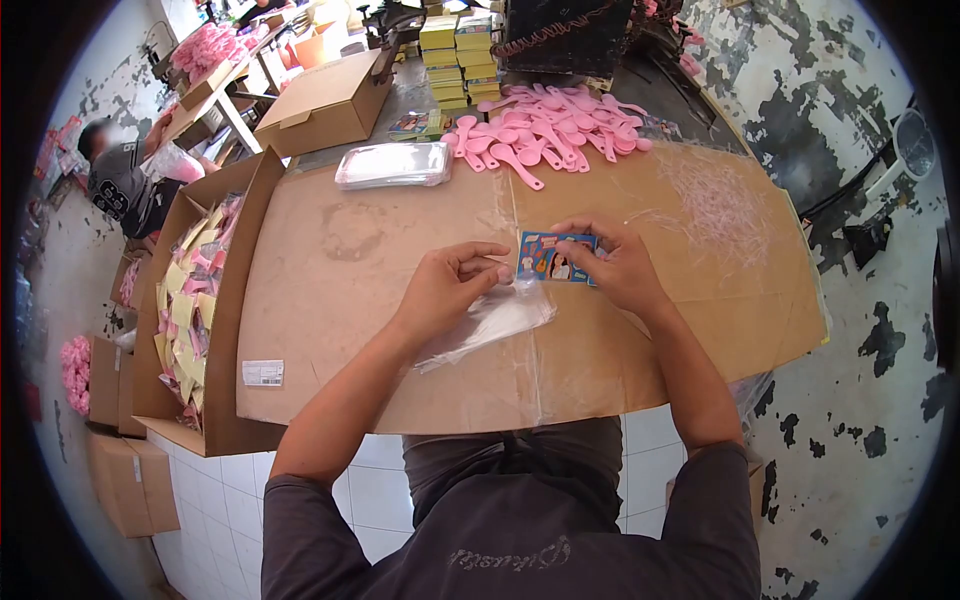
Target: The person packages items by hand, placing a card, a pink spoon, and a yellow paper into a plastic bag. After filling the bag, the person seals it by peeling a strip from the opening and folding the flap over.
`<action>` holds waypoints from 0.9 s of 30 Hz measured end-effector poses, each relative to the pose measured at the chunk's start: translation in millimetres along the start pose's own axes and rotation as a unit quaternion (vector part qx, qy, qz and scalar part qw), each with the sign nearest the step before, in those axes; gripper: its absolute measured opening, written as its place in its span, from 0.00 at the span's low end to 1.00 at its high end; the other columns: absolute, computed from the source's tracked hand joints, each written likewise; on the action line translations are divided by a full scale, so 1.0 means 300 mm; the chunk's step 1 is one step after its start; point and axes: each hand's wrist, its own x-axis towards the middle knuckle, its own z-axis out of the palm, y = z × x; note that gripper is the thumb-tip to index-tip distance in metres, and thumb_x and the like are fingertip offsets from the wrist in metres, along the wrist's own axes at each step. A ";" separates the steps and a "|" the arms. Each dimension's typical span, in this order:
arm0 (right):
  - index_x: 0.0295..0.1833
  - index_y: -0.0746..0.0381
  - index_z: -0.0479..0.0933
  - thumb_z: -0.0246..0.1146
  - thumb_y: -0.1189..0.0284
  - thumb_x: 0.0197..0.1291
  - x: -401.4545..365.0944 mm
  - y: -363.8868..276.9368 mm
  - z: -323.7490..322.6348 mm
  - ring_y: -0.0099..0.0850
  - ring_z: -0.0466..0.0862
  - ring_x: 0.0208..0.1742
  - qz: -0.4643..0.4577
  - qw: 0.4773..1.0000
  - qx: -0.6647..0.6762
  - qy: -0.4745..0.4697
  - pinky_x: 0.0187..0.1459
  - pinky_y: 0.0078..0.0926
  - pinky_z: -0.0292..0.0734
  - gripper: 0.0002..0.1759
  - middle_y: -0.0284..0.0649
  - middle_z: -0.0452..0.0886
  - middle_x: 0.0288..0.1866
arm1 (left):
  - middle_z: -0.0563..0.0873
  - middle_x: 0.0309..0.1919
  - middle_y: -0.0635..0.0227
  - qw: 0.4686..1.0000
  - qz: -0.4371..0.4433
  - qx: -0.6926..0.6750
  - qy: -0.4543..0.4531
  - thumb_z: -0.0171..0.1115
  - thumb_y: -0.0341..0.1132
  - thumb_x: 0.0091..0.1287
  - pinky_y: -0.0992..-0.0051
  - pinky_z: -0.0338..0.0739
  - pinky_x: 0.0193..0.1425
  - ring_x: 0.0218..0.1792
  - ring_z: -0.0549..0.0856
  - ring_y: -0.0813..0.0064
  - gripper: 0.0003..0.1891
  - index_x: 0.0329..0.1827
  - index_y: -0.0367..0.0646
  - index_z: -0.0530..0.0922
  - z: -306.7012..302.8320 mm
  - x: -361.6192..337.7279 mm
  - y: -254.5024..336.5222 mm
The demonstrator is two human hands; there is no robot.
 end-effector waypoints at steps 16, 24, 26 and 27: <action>0.53 0.63 0.87 0.72 0.75 0.66 0.039 -0.096 0.009 0.27 0.86 0.41 -0.116 0.987 -0.112 -0.005 0.45 0.27 0.81 0.11 0.39 0.88 0.43 | 0.93 0.49 0.59 0.999 0.050 0.017 0.001 0.67 0.30 0.78 0.79 0.84 0.54 0.50 0.90 0.80 0.20 0.69 0.34 0.80 -0.002 -0.026 0.048; 0.54 0.63 0.86 0.73 0.76 0.65 0.090 -0.148 0.069 0.31 0.86 0.40 -0.159 0.965 -0.150 -0.144 0.44 0.30 0.81 0.12 0.40 0.88 0.42 | 0.93 0.49 0.58 0.993 0.067 0.089 -0.031 0.65 0.28 0.79 0.78 0.84 0.53 0.50 0.89 0.80 0.26 0.77 0.37 0.71 0.009 -0.047 0.058; 0.55 0.64 0.85 0.72 0.76 0.66 0.094 -0.146 0.070 0.27 0.86 0.41 -0.096 0.985 -0.097 -0.109 0.45 0.28 0.81 0.13 0.38 0.88 0.42 | 0.93 0.49 0.58 0.996 0.083 0.035 -0.008 0.65 0.27 0.79 0.78 0.84 0.52 0.49 0.89 0.79 0.28 0.79 0.37 0.68 0.005 -0.045 0.060; 0.55 0.65 0.85 0.72 0.76 0.67 0.100 -0.133 0.059 0.25 0.85 0.41 -0.040 0.994 -0.054 -0.087 0.45 0.26 0.81 0.12 0.37 0.88 0.42 | 0.93 0.49 0.58 0.996 0.091 0.006 0.004 0.64 0.27 0.79 0.78 0.84 0.52 0.48 0.89 0.79 0.29 0.80 0.37 0.67 0.002 -0.041 0.060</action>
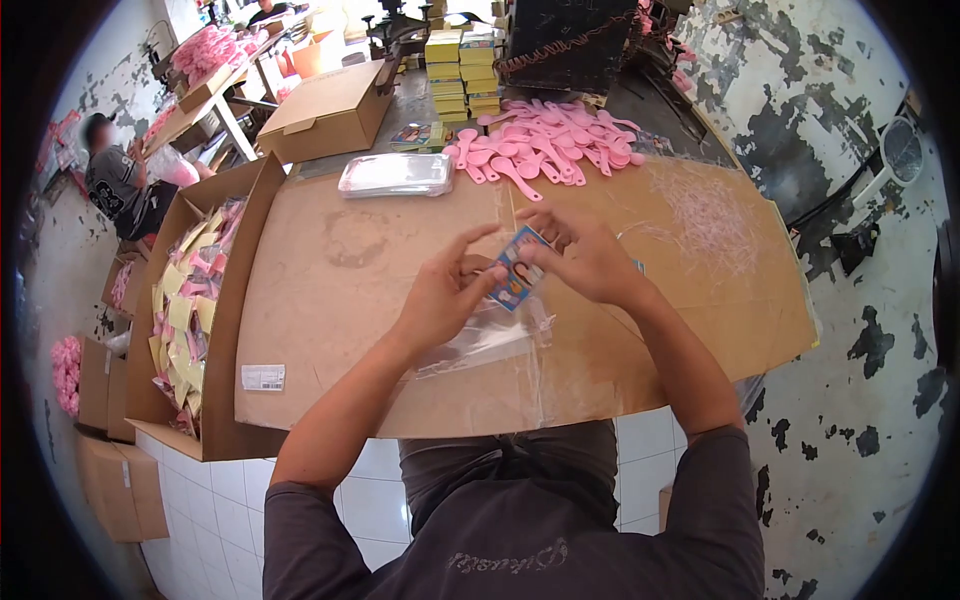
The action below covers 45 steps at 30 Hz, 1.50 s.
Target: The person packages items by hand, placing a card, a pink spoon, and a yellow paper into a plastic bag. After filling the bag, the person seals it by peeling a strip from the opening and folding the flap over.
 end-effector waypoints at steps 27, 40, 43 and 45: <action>0.81 0.41 0.70 0.64 0.34 0.61 0.674 0.640 -0.289 0.57 0.61 0.84 0.161 0.889 -0.427 0.032 0.79 0.62 0.59 0.46 0.57 0.64 0.84 | 0.86 0.32 0.74 0.995 -0.072 -0.049 0.057 0.65 0.29 0.78 0.84 0.72 0.30 0.29 0.82 0.90 0.14 0.64 0.36 0.80 -0.064 0.054 -0.117; 0.77 0.53 0.73 0.67 0.44 0.64 0.268 0.366 -0.058 0.50 0.69 0.78 0.041 0.911 -0.410 0.011 0.77 0.54 0.61 0.40 0.51 0.72 0.75 | 0.81 0.29 0.80 0.997 -0.069 -0.009 0.043 0.66 0.30 0.79 0.85 0.68 0.30 0.27 0.76 0.93 0.14 0.64 0.38 0.81 -0.049 0.045 -0.105; 0.79 0.52 0.71 0.65 0.39 0.64 0.220 0.345 -0.031 0.53 0.65 0.81 0.066 0.919 -0.388 -0.013 0.81 0.62 0.51 0.44 0.52 0.70 0.78 | 0.82 0.30 0.80 0.997 -0.071 0.008 0.031 0.66 0.30 0.79 0.85 0.68 0.30 0.27 0.76 0.93 0.15 0.65 0.38 0.80 -0.056 0.044 -0.099; 0.80 0.53 0.69 0.64 0.39 0.67 0.194 0.292 -0.029 0.55 0.63 0.82 0.078 0.921 -0.380 -0.042 0.82 0.61 0.49 0.44 0.54 0.68 0.79 | 0.83 0.31 0.80 0.998 -0.055 -0.001 0.026 0.65 0.31 0.79 0.86 0.69 0.30 0.27 0.77 0.93 0.15 0.65 0.38 0.80 -0.061 0.047 -0.123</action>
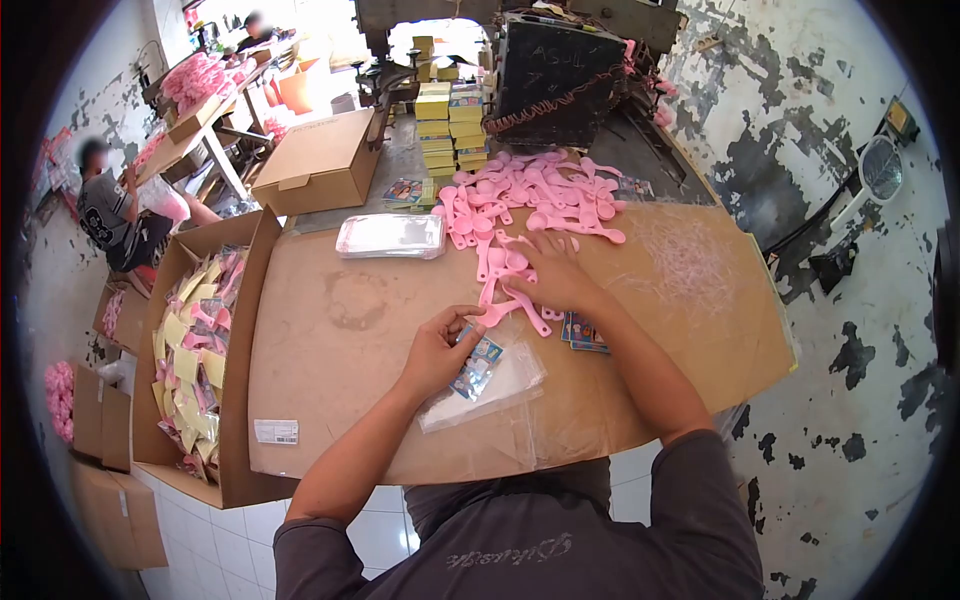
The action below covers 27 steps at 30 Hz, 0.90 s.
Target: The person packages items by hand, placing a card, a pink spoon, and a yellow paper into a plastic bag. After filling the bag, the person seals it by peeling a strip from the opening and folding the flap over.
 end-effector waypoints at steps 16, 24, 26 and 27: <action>0.36 0.60 0.83 0.78 0.62 0.51 -0.151 -0.063 -0.045 0.40 0.77 0.58 -0.120 0.985 0.026 0.124 0.65 0.44 0.69 0.15 0.41 0.78 0.52 | 0.87 0.35 0.77 0.995 -0.068 -0.065 -0.017 0.66 0.27 0.78 0.85 0.70 0.33 0.32 0.79 0.92 0.16 0.66 0.38 0.80 0.000 0.011 0.031; 0.45 0.62 0.84 0.73 0.69 0.62 -0.148 -0.014 -0.081 0.42 0.80 0.58 -0.096 0.976 0.174 0.091 0.60 0.43 0.74 0.10 0.41 0.80 0.55 | 0.90 0.40 0.73 0.990 -0.098 -0.096 -0.010 0.65 0.30 0.79 0.84 0.75 0.37 0.36 0.82 0.91 0.16 0.66 0.37 0.80 -0.034 0.033 0.007; 0.49 0.63 0.84 0.71 0.72 0.64 -0.144 -0.033 -0.131 0.43 0.81 0.55 -0.052 0.974 0.213 0.050 0.57 0.41 0.77 0.10 0.41 0.80 0.53 | 0.91 0.41 0.71 0.988 -0.116 -0.098 0.006 0.65 0.30 0.79 0.84 0.77 0.39 0.37 0.84 0.90 0.15 0.65 0.35 0.81 -0.041 0.042 0.027; 0.51 0.63 0.84 0.70 0.73 0.65 -0.146 -0.038 -0.145 0.43 0.82 0.53 -0.027 0.972 0.233 0.030 0.55 0.40 0.78 0.11 0.42 0.80 0.52 | 0.92 0.42 0.70 0.986 -0.130 -0.101 0.013 0.65 0.31 0.79 0.83 0.79 0.41 0.38 0.85 0.89 0.15 0.64 0.35 0.81 -0.032 0.050 0.061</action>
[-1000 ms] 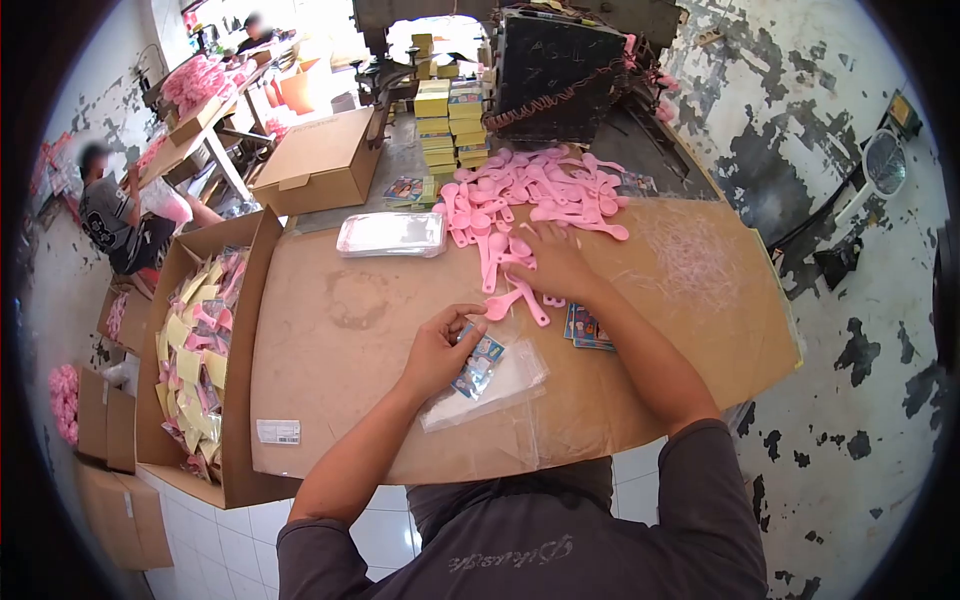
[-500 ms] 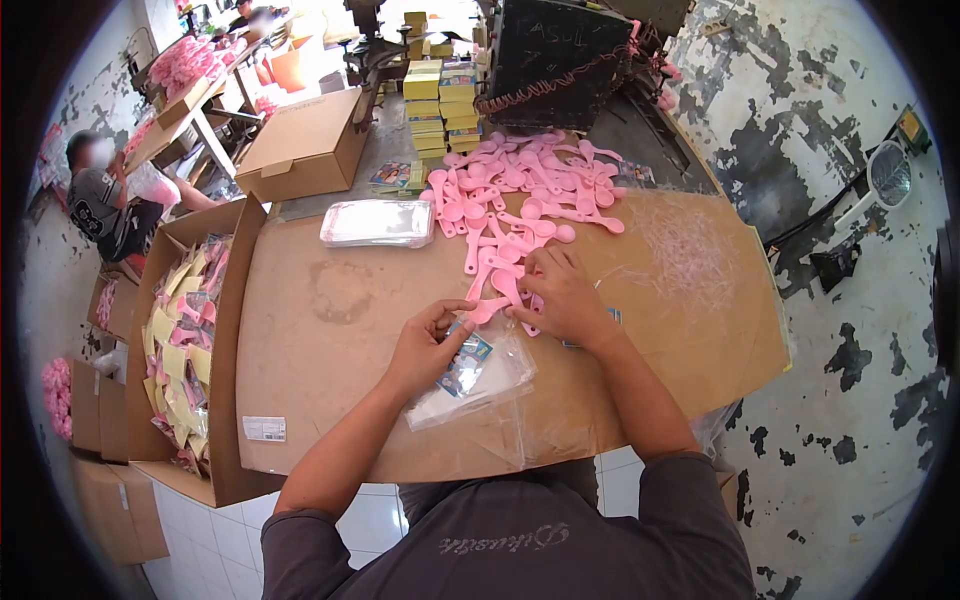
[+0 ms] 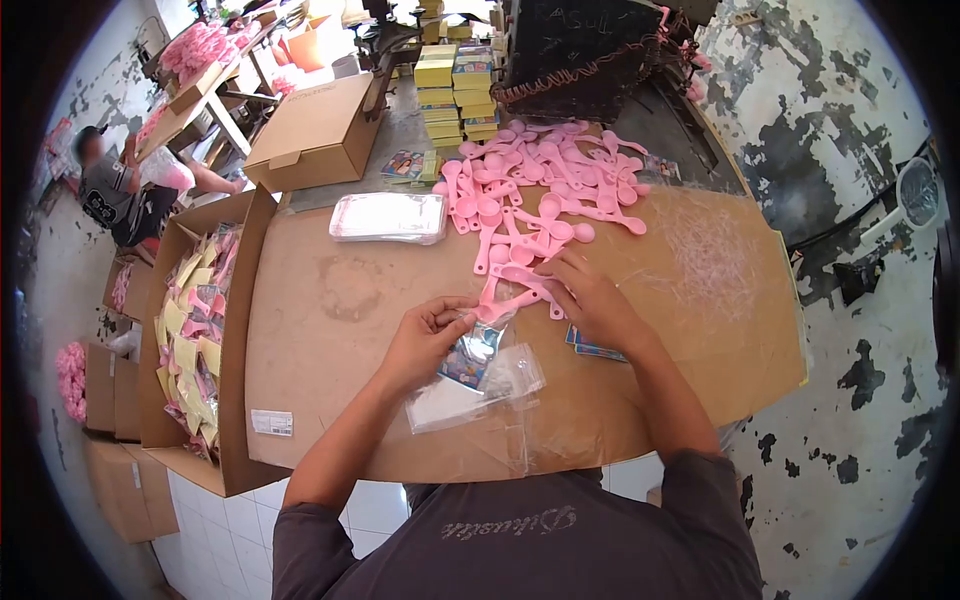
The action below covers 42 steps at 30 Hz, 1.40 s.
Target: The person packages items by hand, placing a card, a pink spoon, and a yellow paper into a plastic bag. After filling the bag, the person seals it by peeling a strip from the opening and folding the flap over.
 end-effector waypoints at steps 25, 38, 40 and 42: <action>0.66 0.67 0.78 0.68 0.78 0.73 -0.009 0.020 0.069 0.20 0.88 0.37 0.092 0.933 0.347 0.039 0.36 0.18 0.81 0.19 0.37 0.87 0.40 | 0.92 0.52 0.59 0.998 0.009 0.047 -0.031 0.66 0.24 0.77 0.78 0.86 0.54 0.49 0.90 0.79 0.16 0.64 0.30 0.82 0.047 0.042 -0.022; 0.71 0.65 0.79 0.69 0.73 0.73 -0.009 -0.025 0.146 0.26 0.88 0.50 0.034 0.964 0.256 0.065 0.53 0.28 0.83 0.24 0.39 0.89 0.46 | 0.89 0.58 0.58 0.997 0.024 -0.049 -0.055 0.66 0.24 0.77 0.75 0.84 0.62 0.56 0.88 0.77 0.18 0.68 0.31 0.79 0.087 0.014 -0.030; 0.69 0.65 0.80 0.69 0.72 0.73 -0.012 -0.036 0.146 0.28 0.88 0.54 0.037 0.956 0.280 0.083 0.57 0.30 0.83 0.22 0.41 0.90 0.49 | 0.90 0.57 0.59 0.997 0.016 -0.062 -0.042 0.65 0.25 0.77 0.76 0.84 0.61 0.55 0.89 0.77 0.17 0.67 0.31 0.79 0.091 0.017 -0.025; 0.68 0.66 0.82 0.68 0.72 0.74 -0.023 -0.030 0.137 0.29 0.88 0.56 0.054 0.952 0.286 0.092 0.60 0.29 0.82 0.20 0.44 0.90 0.52 | 0.90 0.57 0.59 0.997 0.011 -0.071 -0.039 0.65 0.25 0.78 0.76 0.84 0.60 0.55 0.88 0.77 0.17 0.66 0.31 0.79 0.090 0.017 -0.025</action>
